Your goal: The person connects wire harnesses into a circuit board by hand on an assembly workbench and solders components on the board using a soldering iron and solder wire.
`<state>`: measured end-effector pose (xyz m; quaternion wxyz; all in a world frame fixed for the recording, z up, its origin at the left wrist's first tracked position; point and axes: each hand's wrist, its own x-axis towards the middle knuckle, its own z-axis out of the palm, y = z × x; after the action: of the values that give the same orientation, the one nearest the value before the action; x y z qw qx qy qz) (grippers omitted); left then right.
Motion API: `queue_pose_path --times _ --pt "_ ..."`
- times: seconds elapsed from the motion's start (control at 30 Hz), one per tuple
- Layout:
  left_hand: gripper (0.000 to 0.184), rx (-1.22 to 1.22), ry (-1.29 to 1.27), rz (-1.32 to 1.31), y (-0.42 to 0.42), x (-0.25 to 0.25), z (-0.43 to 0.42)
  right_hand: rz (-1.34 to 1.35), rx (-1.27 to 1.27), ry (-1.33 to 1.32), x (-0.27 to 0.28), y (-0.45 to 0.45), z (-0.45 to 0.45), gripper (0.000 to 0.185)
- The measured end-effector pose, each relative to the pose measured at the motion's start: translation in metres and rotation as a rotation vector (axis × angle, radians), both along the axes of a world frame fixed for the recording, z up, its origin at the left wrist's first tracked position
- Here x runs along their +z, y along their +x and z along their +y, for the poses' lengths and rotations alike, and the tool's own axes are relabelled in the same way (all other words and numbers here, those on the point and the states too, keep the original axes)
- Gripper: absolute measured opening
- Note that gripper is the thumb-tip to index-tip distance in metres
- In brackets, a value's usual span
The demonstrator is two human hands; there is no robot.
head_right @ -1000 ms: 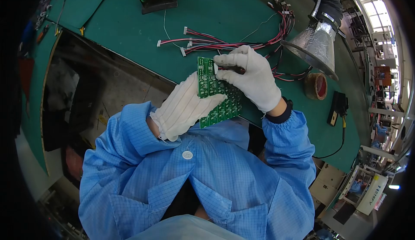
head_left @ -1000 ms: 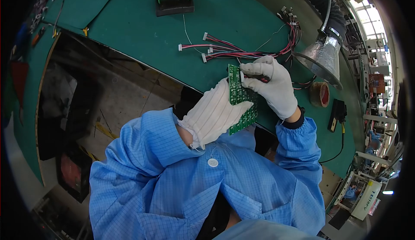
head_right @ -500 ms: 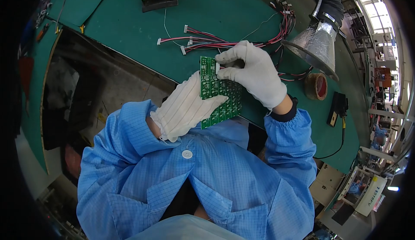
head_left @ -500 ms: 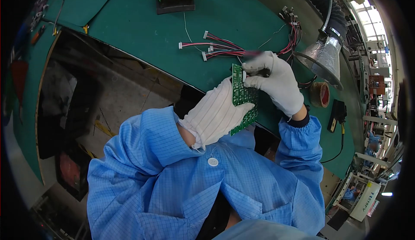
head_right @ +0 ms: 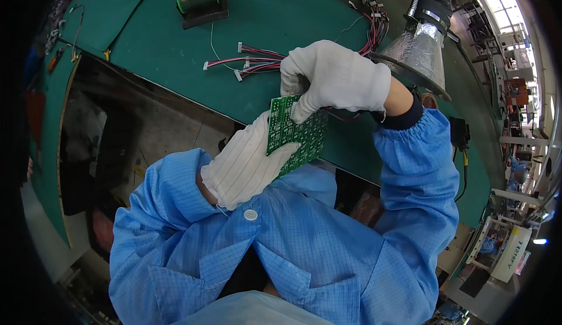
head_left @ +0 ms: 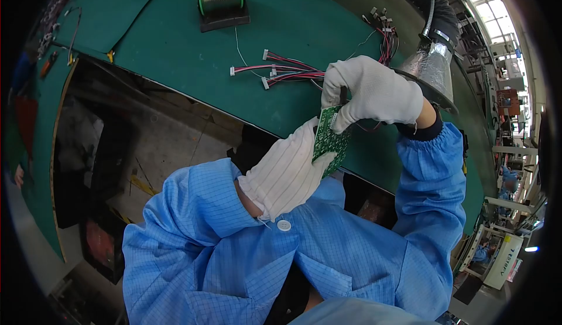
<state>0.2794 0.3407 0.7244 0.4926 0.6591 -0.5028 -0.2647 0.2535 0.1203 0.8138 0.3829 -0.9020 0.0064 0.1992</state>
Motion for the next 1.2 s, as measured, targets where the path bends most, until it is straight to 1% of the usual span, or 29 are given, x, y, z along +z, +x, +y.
queue_pose_path --times 0.1,0.13,0.2,0.23,0.27,0.3,0.33,0.37,0.4,0.43,0.47,0.5,0.53,0.57,0.6,0.63,0.67,0.73,0.77,0.8,0.87,0.9,0.93,1.0,1.03,1.07,1.13,1.17,1.2 --pt "0.05 0.046 -0.039 -0.019 -0.008 -0.001 0.002 0.01 0.075 -0.023 0.004 0.004 -0.002 0.038" --pt "0.047 0.096 -0.115 -0.179 -0.01 -0.006 0.002 0.008 0.073 -0.024 0.007 0.003 0.001 0.038" --pt "0.045 0.148 -0.192 -0.341 -0.009 -0.003 0.003 0.046 -0.006 -0.063 0.013 0.0 0.011 0.038" --pt "0.044 0.117 -0.022 -0.065 -0.007 0.005 0.003 0.046 -0.002 -0.066 0.008 -0.002 0.012 0.038" --pt "0.044 0.084 0.146 0.214 -0.004 0.011 0.002 -0.028 -0.033 -0.078 -0.003 -0.005 0.012 0.037" --pt "0.044 0.089 0.143 0.215 -0.001 0.004 0.003 -0.101 -0.063 -0.088 -0.008 -0.007 0.012 0.037" --pt "0.039 0.06 -0.083 -0.172 0.005 -0.011 0.005 -0.04 -0.065 -0.123 -0.007 -0.007 0.012 0.045" --pt "0.034 0.031 -0.306 -0.561 0.011 -0.023 0.006 -0.042 -0.058 -0.125 -0.007 -0.007 0.011 0.045" --pt "0.029 -0.06 -0.333 -0.372 0.017 -0.029 0.006 -0.093 -0.001 -0.128 -0.007 -0.007 0.009 0.052" --pt "0.029 -0.054 -0.333 -0.375 0.019 -0.036 0.008 -0.143 0.057 -0.131 -0.007 -0.008 0.005 0.059" --pt "0.029 -0.02 -0.341 -0.437 0.02 -0.043 0.011 -0.185 0.127 -0.155 -0.002 -0.004 -0.007 0.069" --pt "0.03 0.012 -0.351 -0.499 0.021 -0.042 0.011 -0.178 -0.053 0.029 0.008 -0.002 -0.007 0.06" --pt "0.03 0.014 -0.352 -0.502 0.021 -0.038 0.009 -0.252 -0.235 0.165 0.009 0.001 -0.004 0.052" --pt "0.034 0.031 -0.194 -0.053 0.021 -0.032 0.006 -0.346 -0.374 0.293 0.0 0.011 -0.002 0.038" --pt "0.039 0.045 -0.029 0.392 0.022 -0.027 0.005 -0.429 -0.334 0.106 -0.005 0.02 0.003 0.032" --pt "0.045 0.073 -0.077 0.304 0.021 -0.034 0.005 -0.507 -0.292 -0.08 -0.011 0.029 0.012 0.026" --pt "0.045 0.076 -0.077 0.3 0.019 -0.035 0.006 -0.567 -0.204 -0.102 -0.02 0.038 0.023 0.018" --pt "0.042 0.071 -0.058 0.508 0.016 -0.033 0.007 -0.658 -0.097 -0.287 -0.051 0.052 0.034 0.017" --pt "0.041 0.069 -0.023 0.595 0.016 -0.03 0.009 -0.656 -0.14 -0.315 -0.06 0.056 0.042 0.019" --pt "0.041 0.08 -0.024 0.591 0.015 -0.031 0.01 -0.661 -0.131 -0.309 -0.061 0.059 0.049 0.019" --pt "0.042 0.099 -0.033 0.684 0.012 -0.038 0.011 -0.686 -0.174 -0.276 -0.061 0.062 0.062 0.021" --pt "0.042 0.1 -0.049 0.552 0.015 -0.04 0.01 -0.719 -0.103 -0.397 -0.063 0.062 0.067 0.024" --pt "0.042 0.104 -0.047 0.552 0.016 -0.039 0.01 -0.72 -0.101 -0.393 -0.069 0.063 0.068 0.024" --pt "0.042 0.073 0.032 0.645 0.018 -0.034 0.009 -0.676 0.047 -0.541 -0.086 0.064 0.066 0.027" --pt "0.042 0.066 0.031 0.644 0.018 -0.036 0.008 -0.745 0.03 -0.56 -0.091 0.065 0.065 0.026" --pt "0.042 0.074 0.012 0.613 0.017 -0.041 0.008 -0.745 0.032 -0.565 -0.09 0.064 0.06 0.026" --pt "0.042 0.094 -0.009 0.588 0.015 -0.043 0.009 -0.847 -0.105 -0.273 -0.079 0.059 0.049 0.022" --pt "0.041 0.101 -0.025 0.661 0.014 -0.042 0.008 -0.848 -0.197 -0.056 -0.075 0.059 0.045 0.018" --pt "0.04 0.104 -0.042 0.732 0.013 -0.04 0.008 -0.669 -0.35 0.105 -0.059 0.054 0.045 0.019"
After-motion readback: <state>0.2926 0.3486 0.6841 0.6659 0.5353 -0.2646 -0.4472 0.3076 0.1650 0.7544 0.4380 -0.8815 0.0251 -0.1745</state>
